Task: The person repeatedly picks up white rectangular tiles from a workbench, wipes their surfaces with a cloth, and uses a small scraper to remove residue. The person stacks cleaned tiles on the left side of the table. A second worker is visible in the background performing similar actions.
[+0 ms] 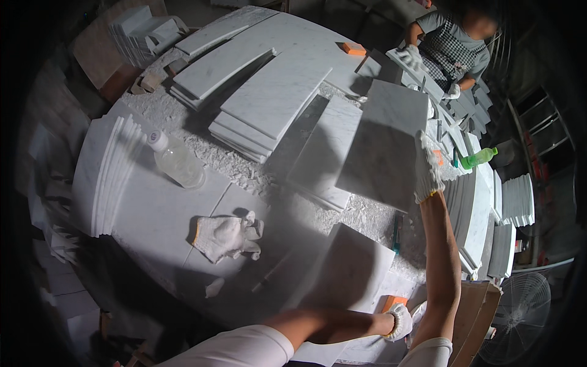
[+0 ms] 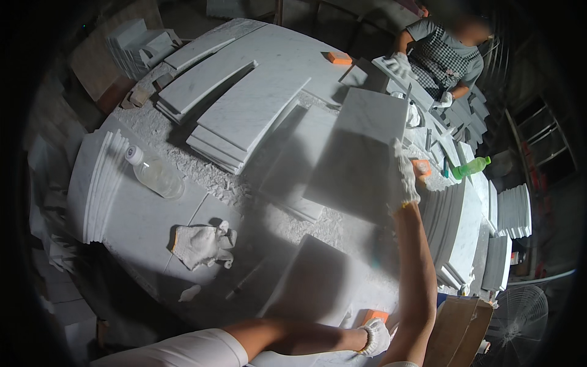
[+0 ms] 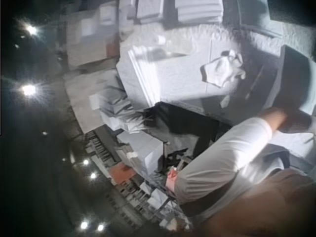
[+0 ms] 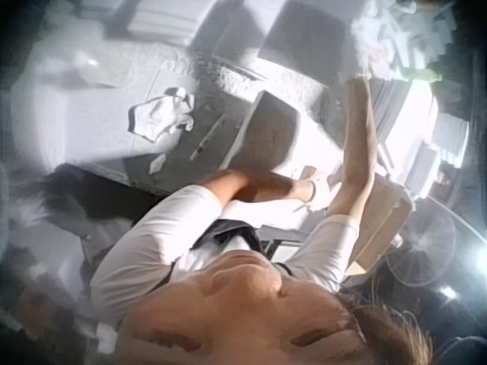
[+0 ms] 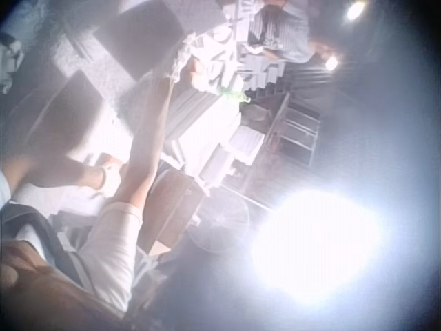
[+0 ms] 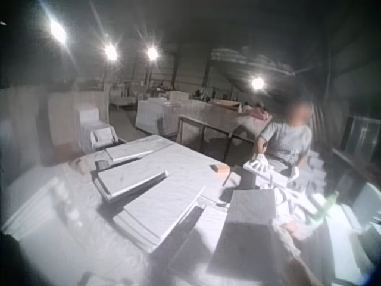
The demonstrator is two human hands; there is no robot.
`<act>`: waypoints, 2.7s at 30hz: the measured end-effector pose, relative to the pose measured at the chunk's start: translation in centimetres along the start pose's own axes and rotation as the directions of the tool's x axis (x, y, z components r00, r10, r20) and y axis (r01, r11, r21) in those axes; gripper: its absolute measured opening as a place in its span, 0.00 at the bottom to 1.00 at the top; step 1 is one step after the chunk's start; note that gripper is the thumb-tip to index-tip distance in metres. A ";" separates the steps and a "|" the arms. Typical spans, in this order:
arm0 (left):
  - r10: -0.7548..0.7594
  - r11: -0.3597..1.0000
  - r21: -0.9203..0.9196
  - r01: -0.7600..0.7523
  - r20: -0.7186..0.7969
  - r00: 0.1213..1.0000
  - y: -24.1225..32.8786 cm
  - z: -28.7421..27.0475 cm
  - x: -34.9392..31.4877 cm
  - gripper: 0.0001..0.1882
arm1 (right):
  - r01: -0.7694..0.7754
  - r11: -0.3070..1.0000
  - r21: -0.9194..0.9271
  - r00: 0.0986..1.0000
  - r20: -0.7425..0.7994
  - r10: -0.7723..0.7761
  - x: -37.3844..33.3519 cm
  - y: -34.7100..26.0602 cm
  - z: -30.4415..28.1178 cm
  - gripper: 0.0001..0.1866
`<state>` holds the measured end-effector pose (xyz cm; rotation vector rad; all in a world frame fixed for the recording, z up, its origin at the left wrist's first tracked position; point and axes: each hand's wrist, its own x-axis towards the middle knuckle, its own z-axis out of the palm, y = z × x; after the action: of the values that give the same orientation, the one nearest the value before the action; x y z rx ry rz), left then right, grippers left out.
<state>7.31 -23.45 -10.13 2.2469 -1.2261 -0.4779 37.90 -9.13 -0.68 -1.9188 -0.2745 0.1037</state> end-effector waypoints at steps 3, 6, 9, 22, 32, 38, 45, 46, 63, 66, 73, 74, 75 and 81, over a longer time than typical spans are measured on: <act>-0.023 1.000 -0.002 0.023 -0.032 0.999 -0.3 0.6 0.6 0.14 | 0.048 0.980 -0.193 0.998 0.043 -0.040 1.8 -2.3 3.3 0.29; 0.004 0.999 -0.043 -0.009 -0.111 0.994 -0.6 1.2 1.2 0.14 | -0.284 0.927 0.246 0.958 0.035 0.284 3.1 -3.8 9.5 0.34; 0.017 0.998 -0.053 -0.024 -0.123 0.992 -0.8 1.1 1.1 0.13 | -0.240 0.957 0.165 0.970 0.070 0.231 4.8 -5.4 15.9 0.38; 0.038 0.997 -0.068 -0.047 -0.132 0.991 -2.0 -0.2 0.8 0.12 | 0.332 0.795 -0.507 0.882 0.465 -0.072 7.1 -9.9 22.5 0.33; -0.020 1.000 -0.023 0.015 -0.217 0.976 -2.4 -1.3 0.5 0.12 | -0.062 0.967 -0.248 0.922 0.358 0.151 -6.3 -8.9 4.7 0.30; 0.030 0.999 0.047 -0.024 -0.133 0.991 -3.3 0.2 2.1 0.16 | 0.135 0.912 -0.388 0.991 0.067 -0.118 -24.9 -5.8 -6.4 0.22; 0.010 0.999 0.035 -0.012 0.050 0.999 -4.0 -3.4 0.8 0.15 | -0.167 0.981 0.103 0.724 -0.662 0.193 -46.3 1.7 -4.6 0.29; 0.011 0.995 0.095 -0.012 0.001 1.000 -4.3 -4.1 0.3 0.14 | -0.167 0.972 0.167 0.690 -0.684 0.237 -48.4 2.5 -3.4 0.29; 0.293 0.951 0.237 -0.198 -0.485 0.824 7.0 -6.3 -13.4 0.18 | -0.166 0.901 0.400 0.887 -0.339 0.314 -61.7 5.4 1.4 0.18; 0.468 0.823 0.518 -0.233 -0.387 0.795 6.2 -7.7 -17.4 0.19 | -0.140 0.838 0.527 0.913 -0.258 0.315 -62.3 5.3 2.7 0.17; -0.537 0.632 0.666 0.397 0.006 0.844 -6.5 -15.5 -17.8 0.41 | -0.192 0.813 0.550 0.897 -0.238 0.373 -61.7 5.0 4.0 0.19; -0.484 0.593 0.616 0.519 -0.244 0.841 -8.0 -15.4 -18.9 0.44 | -0.198 0.812 0.549 0.901 -0.224 0.371 -61.6 5.0 3.9 0.19; -0.442 0.604 0.609 0.514 -0.281 0.852 -9.1 -15.5 -18.4 0.44 | -0.189 0.833 0.520 0.905 -0.237 0.353 -61.6 5.0 3.9 0.19; -0.353 0.545 0.805 0.233 -0.031 0.935 -1.9 -9.2 -22.3 0.44 | -0.153 0.850 0.504 0.850 -0.371 0.373 -61.1 5.7 2.5 0.21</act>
<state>1.79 -1.04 -2.78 3.2950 -1.2858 -0.1908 -21.04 -23.43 -10.51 -1.4373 0.3265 -0.0946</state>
